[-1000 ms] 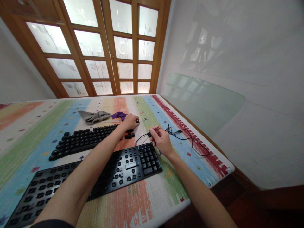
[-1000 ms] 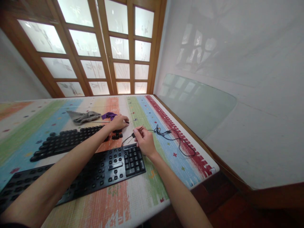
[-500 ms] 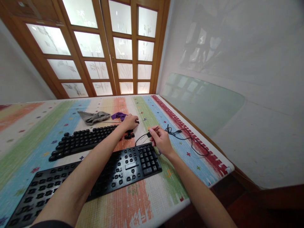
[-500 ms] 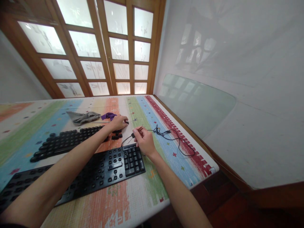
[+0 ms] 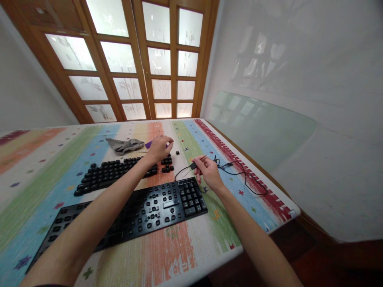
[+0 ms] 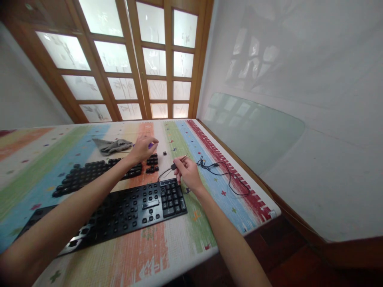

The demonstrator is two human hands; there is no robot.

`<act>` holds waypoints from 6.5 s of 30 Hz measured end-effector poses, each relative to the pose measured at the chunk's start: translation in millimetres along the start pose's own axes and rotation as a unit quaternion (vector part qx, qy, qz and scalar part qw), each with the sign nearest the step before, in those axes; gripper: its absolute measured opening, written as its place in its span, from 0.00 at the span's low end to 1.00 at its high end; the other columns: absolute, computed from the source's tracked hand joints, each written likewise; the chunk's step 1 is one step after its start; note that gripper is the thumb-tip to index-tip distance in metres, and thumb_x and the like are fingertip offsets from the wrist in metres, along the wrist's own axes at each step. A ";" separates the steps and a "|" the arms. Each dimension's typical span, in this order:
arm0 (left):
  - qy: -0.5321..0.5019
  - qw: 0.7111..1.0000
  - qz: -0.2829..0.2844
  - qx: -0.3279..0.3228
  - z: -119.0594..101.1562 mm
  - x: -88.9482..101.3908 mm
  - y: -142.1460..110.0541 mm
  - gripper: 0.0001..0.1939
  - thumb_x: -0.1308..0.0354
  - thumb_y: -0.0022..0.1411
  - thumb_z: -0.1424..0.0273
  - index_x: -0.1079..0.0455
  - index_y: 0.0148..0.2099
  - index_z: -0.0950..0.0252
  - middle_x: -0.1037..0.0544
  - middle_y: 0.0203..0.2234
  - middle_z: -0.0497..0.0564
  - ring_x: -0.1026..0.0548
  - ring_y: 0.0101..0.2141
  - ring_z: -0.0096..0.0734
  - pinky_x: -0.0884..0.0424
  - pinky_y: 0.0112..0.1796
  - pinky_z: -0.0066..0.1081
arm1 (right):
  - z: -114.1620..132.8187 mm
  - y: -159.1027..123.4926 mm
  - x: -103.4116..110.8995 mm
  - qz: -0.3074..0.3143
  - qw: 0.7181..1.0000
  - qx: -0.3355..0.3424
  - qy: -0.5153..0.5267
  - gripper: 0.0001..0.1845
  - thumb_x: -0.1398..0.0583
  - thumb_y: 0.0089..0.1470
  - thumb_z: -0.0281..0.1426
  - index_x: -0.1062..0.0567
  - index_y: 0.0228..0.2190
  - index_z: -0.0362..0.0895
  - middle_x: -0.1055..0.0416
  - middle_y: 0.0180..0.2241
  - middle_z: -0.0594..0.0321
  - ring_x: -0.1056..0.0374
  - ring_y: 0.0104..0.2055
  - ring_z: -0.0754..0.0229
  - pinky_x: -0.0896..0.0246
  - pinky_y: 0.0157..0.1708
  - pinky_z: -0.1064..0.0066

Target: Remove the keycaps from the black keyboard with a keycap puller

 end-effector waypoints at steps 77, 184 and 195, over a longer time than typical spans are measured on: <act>-0.369 0.925 0.073 0.054 -52.7 6.3 -104.5 0.07 0.37 0.58 0.69 0.22 0.40 0.64 0.18 0.33 0.50 0.23 0.33 0.31 0.28 0.39 0.31 | -7.6 -5.1 -5.1 0.102 0.995 0.003 -0.013 0.27 0.39 0.51 0.56 0.32 0.32 0.44 0.36 0.19 0.71 0.39 0.14 0.68 0.45 0.14 0.76; -0.025 0.987 0.119 -0.109 0.2 -77.4 24.7 0.10 0.40 0.57 0.73 0.21 0.41 0.66 0.18 0.34 0.55 0.26 0.40 0.42 0.31 0.46 0.39 | -6.8 -3.0 0.2 0.067 0.992 0.032 -0.103 0.24 0.45 0.59 0.52 0.32 0.33 0.43 0.36 0.19 0.71 0.41 0.15 0.70 0.47 0.16 0.77; -0.035 0.990 0.104 -0.085 8.4 -68.7 12.4 0.16 0.44 0.56 0.75 0.24 0.47 0.67 0.19 0.36 0.56 0.27 0.43 0.44 0.28 0.47 0.41 | -5.9 -3.9 -2.2 0.067 0.990 0.030 -0.119 0.26 0.45 0.58 0.54 0.31 0.32 0.43 0.35 0.19 0.70 0.41 0.15 0.69 0.46 0.17 0.76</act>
Point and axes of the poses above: each hand's wrist, its own y-axis towards the middle knuckle, its own x-axis out of the back of the hand, z = x × y, the point moved 3 cm from there along y, towards the middle knuckle
